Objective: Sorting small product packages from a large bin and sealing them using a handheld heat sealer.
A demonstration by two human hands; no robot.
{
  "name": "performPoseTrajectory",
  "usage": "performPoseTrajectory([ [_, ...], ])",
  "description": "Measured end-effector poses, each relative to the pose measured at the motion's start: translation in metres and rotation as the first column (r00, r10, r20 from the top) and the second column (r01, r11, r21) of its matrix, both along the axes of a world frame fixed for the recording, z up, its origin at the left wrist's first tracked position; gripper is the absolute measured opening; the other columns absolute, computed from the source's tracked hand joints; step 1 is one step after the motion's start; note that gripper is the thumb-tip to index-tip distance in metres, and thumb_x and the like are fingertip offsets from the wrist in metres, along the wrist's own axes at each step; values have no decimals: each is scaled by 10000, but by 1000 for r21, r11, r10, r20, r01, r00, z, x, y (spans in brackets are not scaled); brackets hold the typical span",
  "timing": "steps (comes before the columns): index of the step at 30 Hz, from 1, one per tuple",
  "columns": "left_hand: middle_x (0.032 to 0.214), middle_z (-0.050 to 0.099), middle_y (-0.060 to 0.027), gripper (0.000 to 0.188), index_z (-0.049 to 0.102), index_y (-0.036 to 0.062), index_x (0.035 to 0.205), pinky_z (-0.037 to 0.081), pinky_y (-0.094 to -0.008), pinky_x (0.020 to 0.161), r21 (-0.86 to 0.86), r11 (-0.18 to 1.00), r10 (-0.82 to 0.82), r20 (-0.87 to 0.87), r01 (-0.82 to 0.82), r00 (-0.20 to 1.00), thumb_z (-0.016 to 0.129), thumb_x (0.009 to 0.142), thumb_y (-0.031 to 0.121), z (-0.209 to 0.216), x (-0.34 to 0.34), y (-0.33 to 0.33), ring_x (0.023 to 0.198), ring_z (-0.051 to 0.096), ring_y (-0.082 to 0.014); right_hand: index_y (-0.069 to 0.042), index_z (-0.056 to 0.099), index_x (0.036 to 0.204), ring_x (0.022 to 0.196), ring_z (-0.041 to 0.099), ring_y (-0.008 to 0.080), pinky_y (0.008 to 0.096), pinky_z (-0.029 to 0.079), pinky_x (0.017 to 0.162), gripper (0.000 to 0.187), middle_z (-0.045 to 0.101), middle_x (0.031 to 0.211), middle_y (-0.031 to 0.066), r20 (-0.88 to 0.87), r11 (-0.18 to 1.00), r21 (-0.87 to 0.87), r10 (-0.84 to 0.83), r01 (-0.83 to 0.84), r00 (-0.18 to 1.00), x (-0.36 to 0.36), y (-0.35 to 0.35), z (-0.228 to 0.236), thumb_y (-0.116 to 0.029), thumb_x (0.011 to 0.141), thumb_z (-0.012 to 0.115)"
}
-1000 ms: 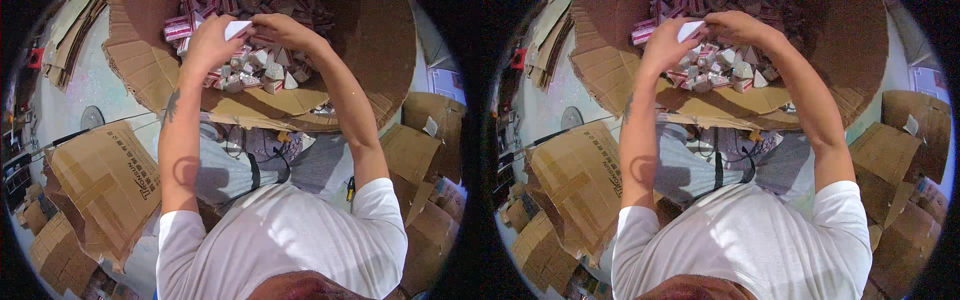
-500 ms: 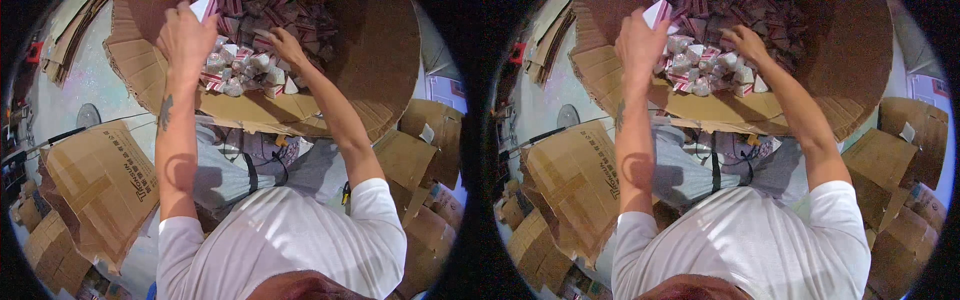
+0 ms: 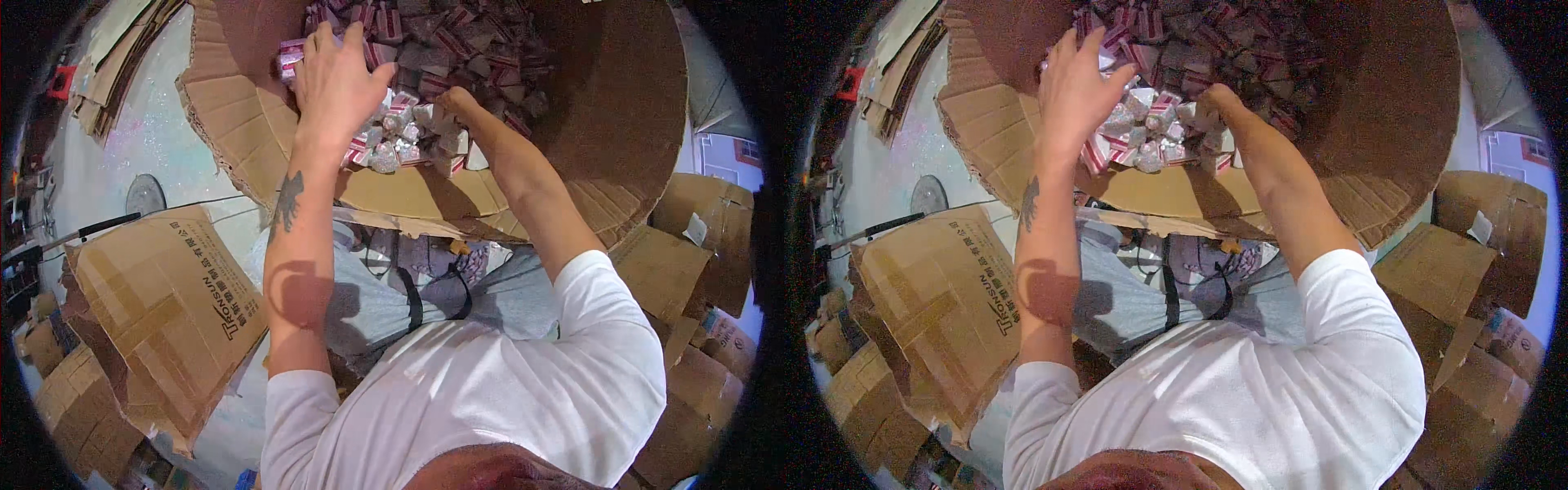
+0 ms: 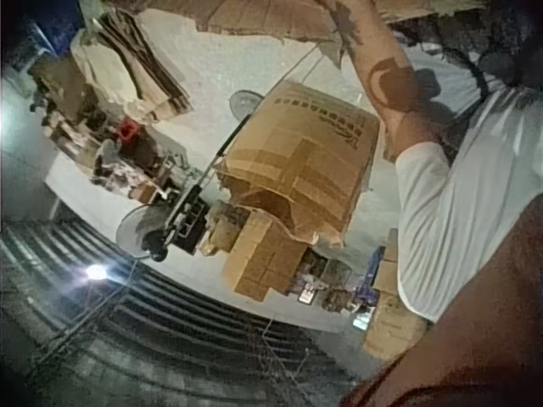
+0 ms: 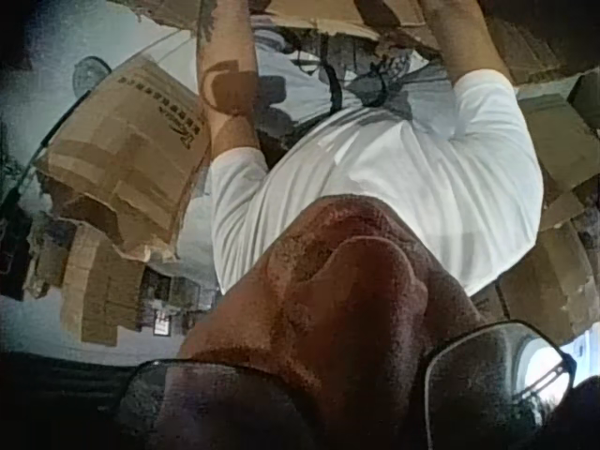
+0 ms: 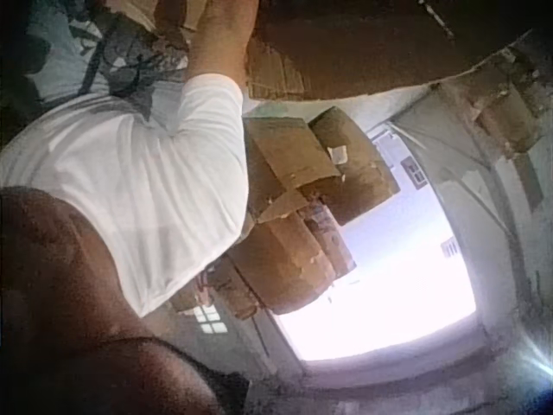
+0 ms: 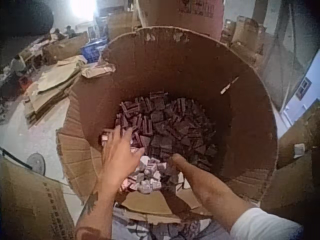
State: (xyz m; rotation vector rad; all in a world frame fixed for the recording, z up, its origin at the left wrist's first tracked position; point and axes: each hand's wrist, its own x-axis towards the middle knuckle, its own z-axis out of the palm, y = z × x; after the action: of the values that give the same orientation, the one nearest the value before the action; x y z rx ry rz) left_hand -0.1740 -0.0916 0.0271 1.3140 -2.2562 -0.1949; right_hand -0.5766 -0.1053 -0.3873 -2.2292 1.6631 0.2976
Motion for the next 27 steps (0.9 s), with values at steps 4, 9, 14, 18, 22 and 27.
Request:
performPoseTrajectory([
  [4,1329,536,-257,635,593,38,1315,443,-517,999,11,994,111,109,-113,988,751,800,374,-39,56,3,1238,513,-411,-2,661,1111,915,700,343,434,546,765,529,723,960,185,426,784,334,-621,523,658,174,33,75,-441,826,741],
  [9,1342,543,-265,643,585,49,1330,441,-503,1023,42,999,27,53,-29,998,733,812,400,-19,29,1,1227,538,-431,-32,675,1032,891,680,361,474,509,772,615,699,952,190,599,877,250,-474,411,645,149,41,167,-599,800,722],
  [14,1246,594,-254,543,631,24,1235,477,-516,951,31,999,42,27,-43,999,736,816,353,-27,33,6,1155,579,-418,-39,676,1143,861,685,375,490,513,760,607,707,926,198,433,558,128,-775,820,460,161,4,203,-558,830,709],
  [18,1313,593,-233,622,586,30,1333,477,-474,991,88,995,47,78,-54,996,717,834,377,-19,33,2,1195,580,-406,-57,697,1130,976,682,407,486,527,840,498,714,1004,217,178,742,410,-635,530,751,181,-20,190,-475,867,634],
  [22,1189,635,-234,568,616,23,1260,497,-491,931,111,993,23,56,-29,998,725,821,367,-20,28,-2,1104,618,-409,-27,720,1047,1034,664,428,492,512,897,485,695,1081,249,284,724,92,-677,684,679,167,-7,127,-442,813,629],
  [27,1091,663,-229,523,652,24,1180,518,-510,870,120,993,13,23,-15,1000,726,806,382,-27,30,0,1016,651,-412,39,693,1046,996,663,438,482,508,886,451,693,1011,277,458,608,21,-711,793,533,187,24,136,-353,823,672],
])
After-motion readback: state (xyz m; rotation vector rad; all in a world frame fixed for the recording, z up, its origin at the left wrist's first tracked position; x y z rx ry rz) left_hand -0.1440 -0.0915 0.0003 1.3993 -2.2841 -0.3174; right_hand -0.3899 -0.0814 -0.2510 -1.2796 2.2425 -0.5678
